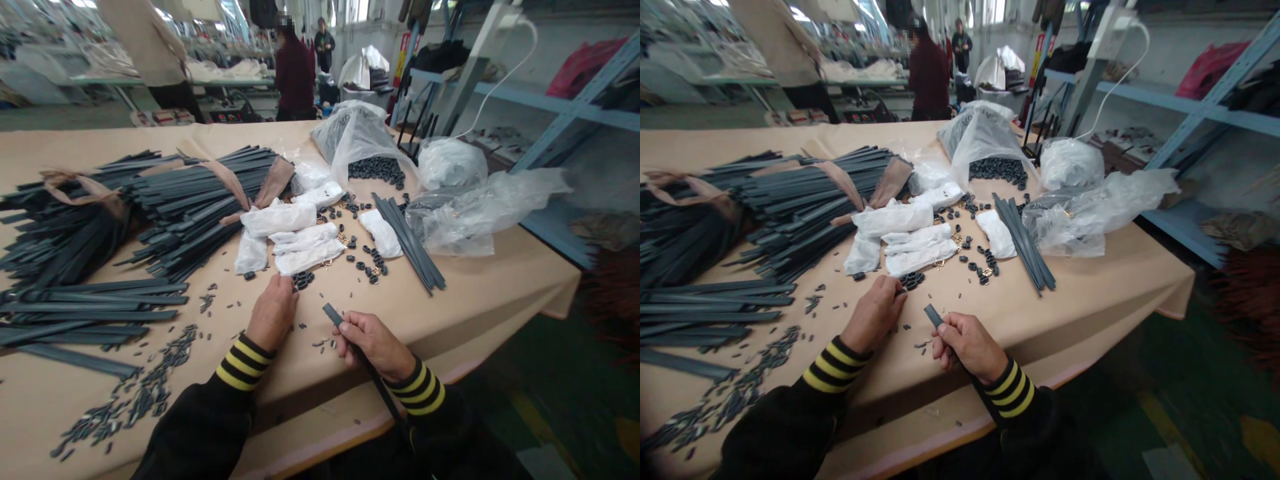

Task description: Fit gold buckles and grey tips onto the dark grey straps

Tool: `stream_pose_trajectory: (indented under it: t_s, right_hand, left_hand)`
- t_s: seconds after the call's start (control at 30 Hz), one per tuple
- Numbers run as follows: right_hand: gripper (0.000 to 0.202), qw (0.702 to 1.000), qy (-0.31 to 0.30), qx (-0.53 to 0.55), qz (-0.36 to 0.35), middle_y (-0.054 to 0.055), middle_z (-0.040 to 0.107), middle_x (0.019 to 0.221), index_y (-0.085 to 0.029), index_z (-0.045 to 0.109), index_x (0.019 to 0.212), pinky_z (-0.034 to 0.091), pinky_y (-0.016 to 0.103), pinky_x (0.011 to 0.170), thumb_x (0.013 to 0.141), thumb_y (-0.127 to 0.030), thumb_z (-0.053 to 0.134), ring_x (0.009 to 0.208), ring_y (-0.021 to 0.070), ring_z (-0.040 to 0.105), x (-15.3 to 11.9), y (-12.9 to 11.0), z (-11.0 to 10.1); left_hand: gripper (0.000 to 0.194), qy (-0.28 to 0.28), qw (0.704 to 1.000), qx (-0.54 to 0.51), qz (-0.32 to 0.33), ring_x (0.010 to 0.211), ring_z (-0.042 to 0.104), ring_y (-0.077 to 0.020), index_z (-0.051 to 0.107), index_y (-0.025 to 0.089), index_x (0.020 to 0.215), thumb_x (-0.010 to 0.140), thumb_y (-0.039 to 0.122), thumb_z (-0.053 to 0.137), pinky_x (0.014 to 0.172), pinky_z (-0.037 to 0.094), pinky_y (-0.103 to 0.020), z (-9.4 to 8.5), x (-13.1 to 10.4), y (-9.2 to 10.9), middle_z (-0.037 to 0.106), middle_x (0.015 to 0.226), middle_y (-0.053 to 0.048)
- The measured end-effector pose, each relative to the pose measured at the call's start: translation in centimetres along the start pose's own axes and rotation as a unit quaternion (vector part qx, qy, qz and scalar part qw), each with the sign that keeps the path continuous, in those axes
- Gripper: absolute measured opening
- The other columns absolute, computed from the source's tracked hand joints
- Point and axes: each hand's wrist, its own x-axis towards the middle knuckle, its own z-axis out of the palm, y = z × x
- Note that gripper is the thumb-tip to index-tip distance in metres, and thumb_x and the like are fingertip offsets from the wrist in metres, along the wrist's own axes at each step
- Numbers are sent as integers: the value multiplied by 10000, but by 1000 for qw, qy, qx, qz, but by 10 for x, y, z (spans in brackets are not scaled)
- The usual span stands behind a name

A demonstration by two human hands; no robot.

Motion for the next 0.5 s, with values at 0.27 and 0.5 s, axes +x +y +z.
stream_pose_trajectory:
  t_s: [0.27,0.5]
  right_hand:
    - [230,982,39,-158,-99,-58,400,514,-138,503,777,292,183,469,877,-304,381,457,59,344,-5,-9,14]
    - [225,947,93,-284,-118,-40,417,555,-157,496,700,287,198,504,862,-279,398,509,78,371,-12,-17,17]
  left_hand:
    - [175,-151,809,-547,-150,546,496,-105,537,141,717,736,311,574,557,397,-233,-15,-28,15,549,598,7]
    - [159,-120,665,-703,-221,562,533,-74,581,108,695,681,238,672,566,422,-179,-13,-49,29,609,609,-9]
